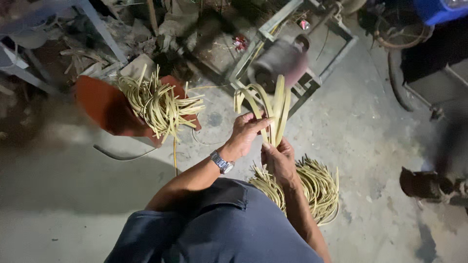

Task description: The person picks up strips of bamboo, sands them using a belt sander, and places them onto a pile on the floor.

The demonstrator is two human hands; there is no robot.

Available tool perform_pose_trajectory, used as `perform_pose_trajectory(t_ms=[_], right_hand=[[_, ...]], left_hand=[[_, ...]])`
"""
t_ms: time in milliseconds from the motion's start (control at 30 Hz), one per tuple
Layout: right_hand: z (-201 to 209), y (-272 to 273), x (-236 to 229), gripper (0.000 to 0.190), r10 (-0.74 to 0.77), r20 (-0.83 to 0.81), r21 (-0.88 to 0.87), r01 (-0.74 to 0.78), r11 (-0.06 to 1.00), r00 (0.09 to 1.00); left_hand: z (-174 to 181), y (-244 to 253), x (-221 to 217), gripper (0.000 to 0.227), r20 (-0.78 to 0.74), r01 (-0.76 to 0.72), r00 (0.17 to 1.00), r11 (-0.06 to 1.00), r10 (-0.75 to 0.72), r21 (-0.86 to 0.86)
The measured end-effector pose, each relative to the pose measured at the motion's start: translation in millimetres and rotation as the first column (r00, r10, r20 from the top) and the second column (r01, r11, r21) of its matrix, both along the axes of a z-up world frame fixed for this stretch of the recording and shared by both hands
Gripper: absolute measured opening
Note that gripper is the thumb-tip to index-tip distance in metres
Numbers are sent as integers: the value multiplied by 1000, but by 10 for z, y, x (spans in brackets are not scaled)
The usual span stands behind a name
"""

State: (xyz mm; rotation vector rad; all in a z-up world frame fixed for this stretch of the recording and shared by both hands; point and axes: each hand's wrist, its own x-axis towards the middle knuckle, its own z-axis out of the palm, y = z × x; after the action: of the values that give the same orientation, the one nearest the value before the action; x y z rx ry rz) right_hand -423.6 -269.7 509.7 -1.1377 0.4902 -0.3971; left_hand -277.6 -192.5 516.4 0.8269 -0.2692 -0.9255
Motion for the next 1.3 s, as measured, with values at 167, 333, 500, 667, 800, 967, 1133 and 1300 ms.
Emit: perform_pose_trajectory(t_ms=[167, 333, 500, 667, 800, 967, 1133, 1300], right_hand=[[-63, -114, 344, 23, 14, 88, 28, -17, 999, 996], [-7, -257, 687, 32, -51, -6, 76, 51, 996, 999], [14, -313, 966, 27, -1, -10, -42, 1, 999, 1000], [-57, -374, 1340, 17, -85, -53, -179, 74, 981, 995], [-84, -451, 1534, 8, -117, 196, -75, 134, 988, 974], [147, -816, 1567, 15, -48, 179, -467, 127, 875, 983], [443, -835, 1351, 18, -8, -62, -626, -33, 779, 998], [628, -832, 1017, 23, -35, -206, -637, -107, 763, 978]], left_hand=[[-18, -110, 332, 31, 29, -56, 998, 998, 57, -34], [47, -100, 758, 34, 42, 79, 996, 994, -76, -78], [-44, -81, 1020, 37, 108, 40, 993, 999, -38, -22], [-116, 214, 1309, 38, 128, -69, 989, 997, 74, -45], [-324, 610, 1591, 34, -235, -119, 966, 992, 108, -33], [-1104, 1223, 2047, 41, -389, -365, 901, 822, 193, -437], [-2339, 1748, 2706, 41, -192, -609, 779, 793, 597, -8], [-3038, 2375, 2988, 41, -39, -673, 705, 651, 708, -351]])
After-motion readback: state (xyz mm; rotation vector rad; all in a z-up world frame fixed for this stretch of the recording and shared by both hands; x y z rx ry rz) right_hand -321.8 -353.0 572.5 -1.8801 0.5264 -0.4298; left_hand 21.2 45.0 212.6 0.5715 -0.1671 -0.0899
